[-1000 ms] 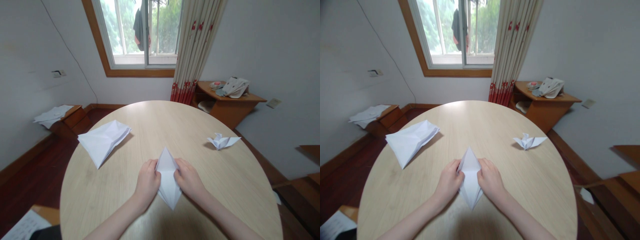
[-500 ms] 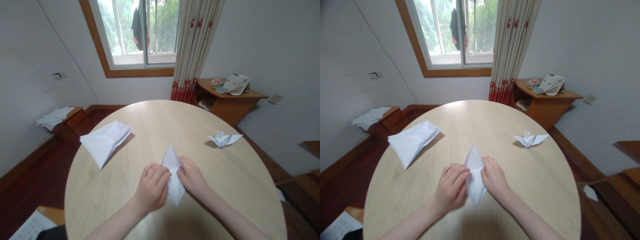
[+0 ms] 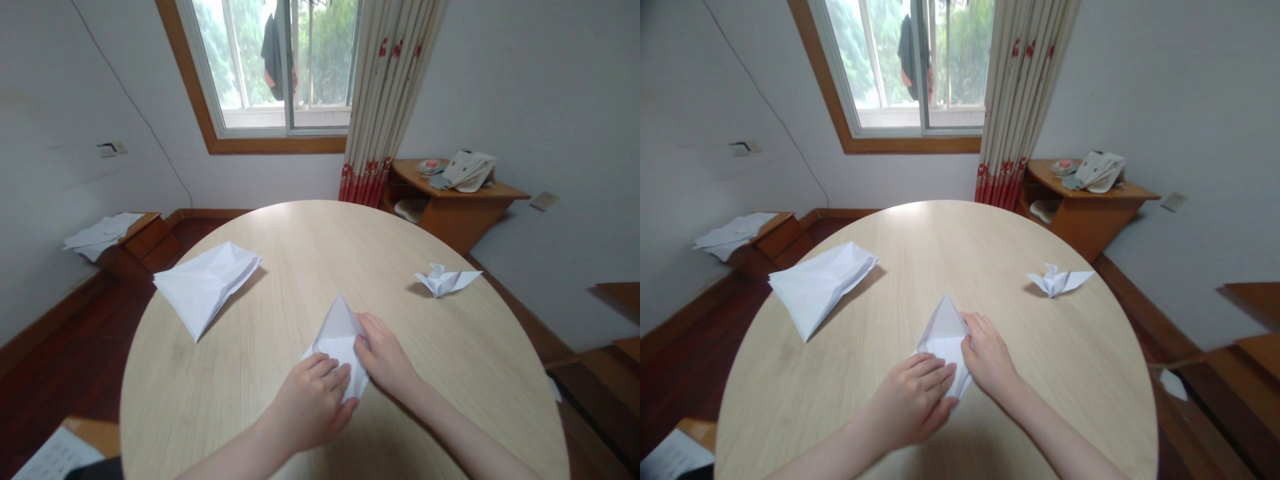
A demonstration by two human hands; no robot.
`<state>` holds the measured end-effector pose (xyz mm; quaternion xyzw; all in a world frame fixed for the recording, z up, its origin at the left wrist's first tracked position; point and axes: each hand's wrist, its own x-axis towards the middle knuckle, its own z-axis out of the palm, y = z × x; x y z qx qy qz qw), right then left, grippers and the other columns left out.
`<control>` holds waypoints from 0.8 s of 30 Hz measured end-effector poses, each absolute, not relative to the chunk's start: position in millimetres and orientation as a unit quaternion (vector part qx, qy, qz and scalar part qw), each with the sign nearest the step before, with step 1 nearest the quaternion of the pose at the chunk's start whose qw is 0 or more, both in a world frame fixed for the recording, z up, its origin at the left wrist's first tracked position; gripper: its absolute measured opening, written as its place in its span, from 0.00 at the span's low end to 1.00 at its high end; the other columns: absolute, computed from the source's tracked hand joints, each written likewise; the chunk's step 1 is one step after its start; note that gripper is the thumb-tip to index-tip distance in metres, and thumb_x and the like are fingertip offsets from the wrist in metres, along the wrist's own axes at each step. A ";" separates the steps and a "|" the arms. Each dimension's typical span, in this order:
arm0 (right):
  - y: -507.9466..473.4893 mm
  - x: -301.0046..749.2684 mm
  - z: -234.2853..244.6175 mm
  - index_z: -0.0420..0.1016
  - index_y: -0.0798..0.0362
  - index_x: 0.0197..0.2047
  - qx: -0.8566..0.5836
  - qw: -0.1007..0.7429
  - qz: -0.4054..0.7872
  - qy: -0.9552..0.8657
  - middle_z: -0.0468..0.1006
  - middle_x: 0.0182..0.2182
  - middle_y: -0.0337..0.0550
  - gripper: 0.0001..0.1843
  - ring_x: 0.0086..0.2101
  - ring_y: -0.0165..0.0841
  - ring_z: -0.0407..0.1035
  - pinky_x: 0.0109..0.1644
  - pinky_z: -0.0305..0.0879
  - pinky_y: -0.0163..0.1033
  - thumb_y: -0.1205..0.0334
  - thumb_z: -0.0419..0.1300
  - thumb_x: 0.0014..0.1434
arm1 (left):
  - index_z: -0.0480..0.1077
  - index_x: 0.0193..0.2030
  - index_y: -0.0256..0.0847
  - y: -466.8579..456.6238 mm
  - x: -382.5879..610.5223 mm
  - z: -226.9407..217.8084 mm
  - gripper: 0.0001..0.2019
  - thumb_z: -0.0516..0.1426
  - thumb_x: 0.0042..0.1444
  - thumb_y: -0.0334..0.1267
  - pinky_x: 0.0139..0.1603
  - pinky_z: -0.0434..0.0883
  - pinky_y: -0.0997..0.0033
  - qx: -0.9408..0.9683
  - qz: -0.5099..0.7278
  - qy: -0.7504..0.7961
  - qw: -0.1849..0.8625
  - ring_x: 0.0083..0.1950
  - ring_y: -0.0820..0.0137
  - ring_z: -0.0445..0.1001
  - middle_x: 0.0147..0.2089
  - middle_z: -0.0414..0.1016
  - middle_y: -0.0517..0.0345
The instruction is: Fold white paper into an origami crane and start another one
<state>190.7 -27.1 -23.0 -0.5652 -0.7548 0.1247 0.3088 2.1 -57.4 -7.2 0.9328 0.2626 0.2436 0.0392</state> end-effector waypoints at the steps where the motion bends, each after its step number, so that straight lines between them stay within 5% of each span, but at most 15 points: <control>1: -27.2 191.3 -22.1 0.69 0.54 0.51 -0.562 0.318 0.132 -0.752 0.76 0.42 0.49 0.22 0.45 0.40 0.69 0.51 0.65 0.47 0.72 0.47 0.55 | 0.75 0.45 0.34 -56.7 1.4 -8.1 0.14 0.51 0.63 0.38 0.50 0.72 0.58 0.931 0.247 0.266 0.040 0.46 0.60 0.77 0.45 0.80 0.49; 9: -33.6 191.4 -4.6 0.68 0.56 0.53 -0.555 0.370 0.200 -0.718 0.77 0.43 0.52 0.18 0.40 0.38 0.72 0.46 0.69 0.43 0.59 0.48 0.63 | 0.76 0.46 0.38 -42.2 -10.4 -2.1 0.14 0.49 0.65 0.35 0.57 0.70 0.60 0.927 0.238 0.273 0.096 0.49 0.65 0.78 0.46 0.80 0.54; 15: -33.7 193.0 -3.5 0.73 0.54 0.50 -0.527 0.426 0.259 -0.689 0.78 0.46 0.53 0.23 0.46 0.40 0.72 0.52 0.66 0.46 0.49 0.44 0.67 | 0.76 0.47 0.41 -39.4 -13.7 0.3 0.14 0.49 0.65 0.35 0.58 0.69 0.60 0.930 0.206 0.277 0.129 0.50 0.66 0.77 0.48 0.80 0.54; 24: -14.1 218.3 1.6 0.76 0.52 0.52 -0.435 0.379 0.466 -0.670 0.76 0.50 0.53 0.30 0.48 0.42 0.71 0.53 0.65 0.50 0.38 0.56 0.58 | 0.75 0.48 0.39 -37.7 -16.0 6.6 0.13 0.50 0.64 0.35 0.57 0.69 0.58 0.937 0.174 0.266 0.144 0.53 0.62 0.76 0.51 0.78 0.54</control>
